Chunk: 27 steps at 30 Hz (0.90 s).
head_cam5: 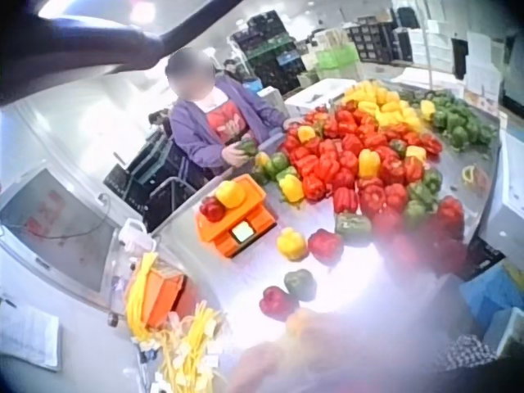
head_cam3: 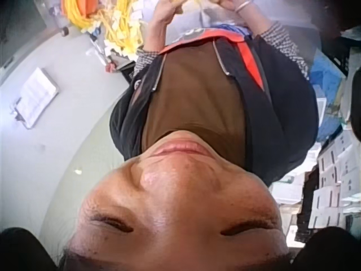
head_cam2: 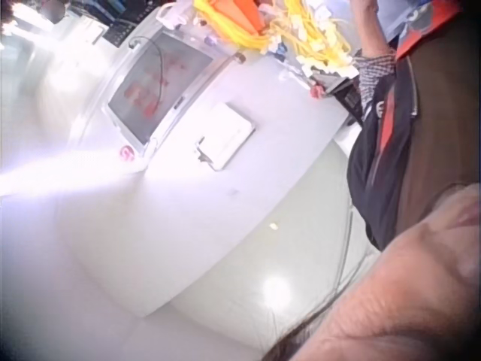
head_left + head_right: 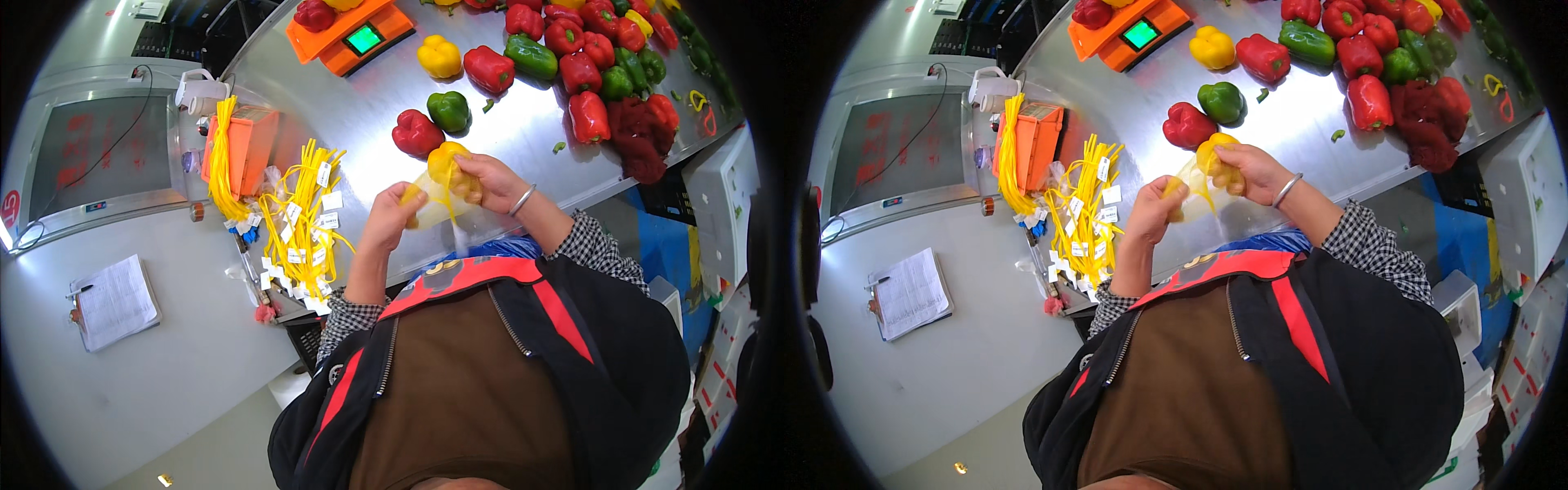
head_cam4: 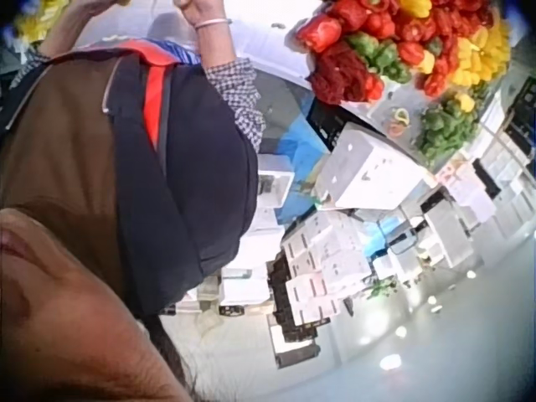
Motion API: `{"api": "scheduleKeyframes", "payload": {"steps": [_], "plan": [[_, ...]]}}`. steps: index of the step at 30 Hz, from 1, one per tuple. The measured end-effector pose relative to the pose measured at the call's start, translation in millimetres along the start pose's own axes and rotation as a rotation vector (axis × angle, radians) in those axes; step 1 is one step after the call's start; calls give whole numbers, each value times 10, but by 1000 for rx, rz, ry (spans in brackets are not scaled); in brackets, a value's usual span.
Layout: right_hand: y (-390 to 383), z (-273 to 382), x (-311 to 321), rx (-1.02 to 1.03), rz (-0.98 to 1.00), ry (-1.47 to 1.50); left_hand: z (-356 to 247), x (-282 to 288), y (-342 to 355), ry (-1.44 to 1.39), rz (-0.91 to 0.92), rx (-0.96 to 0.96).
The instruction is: The person selects red, yellow, and green bell peppers from a stainless steel table, stacks them in small groups, and secures them with yellow rubber bands. The person also places some peppers on an orange digital scale and moves them between the table and a nearby crate.
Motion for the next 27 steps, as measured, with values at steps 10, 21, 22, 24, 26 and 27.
{"api": "scheduleKeyframes", "payload": {"steps": [10, 21, 22, 24, 26, 27], "plan": [[271, 349, -27, -41, -114, -656, -392, 182, 347, -636, 5, -317], [732, 608, 151, 115, -658, -1604, -302, 808, 1246, -139, -320, -183], [737, 570, 148, 116, -665, -1653, -306, 832, 1283, -98, -303, -152], [758, 508, 137, 95, -685, -1726, -348, 858, 1361, -19, -268, -90], [789, 490, 95, 48, -709, -1774, -412, 906, 1445, 108, -171, 3], [823, 504, 79, -16, -700, -1795, -439, 929, 1494, 168, -117, 43]]}}
Point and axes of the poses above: each hand's wrist, its own y-axis towards the middle knuckle, its own x-axis out of the back of the hand, z = x × y, the point moved 4 cm from there along y, towards the middle knuckle, and after that the axes turned 11 degrees about z, right-handed, at the moved point
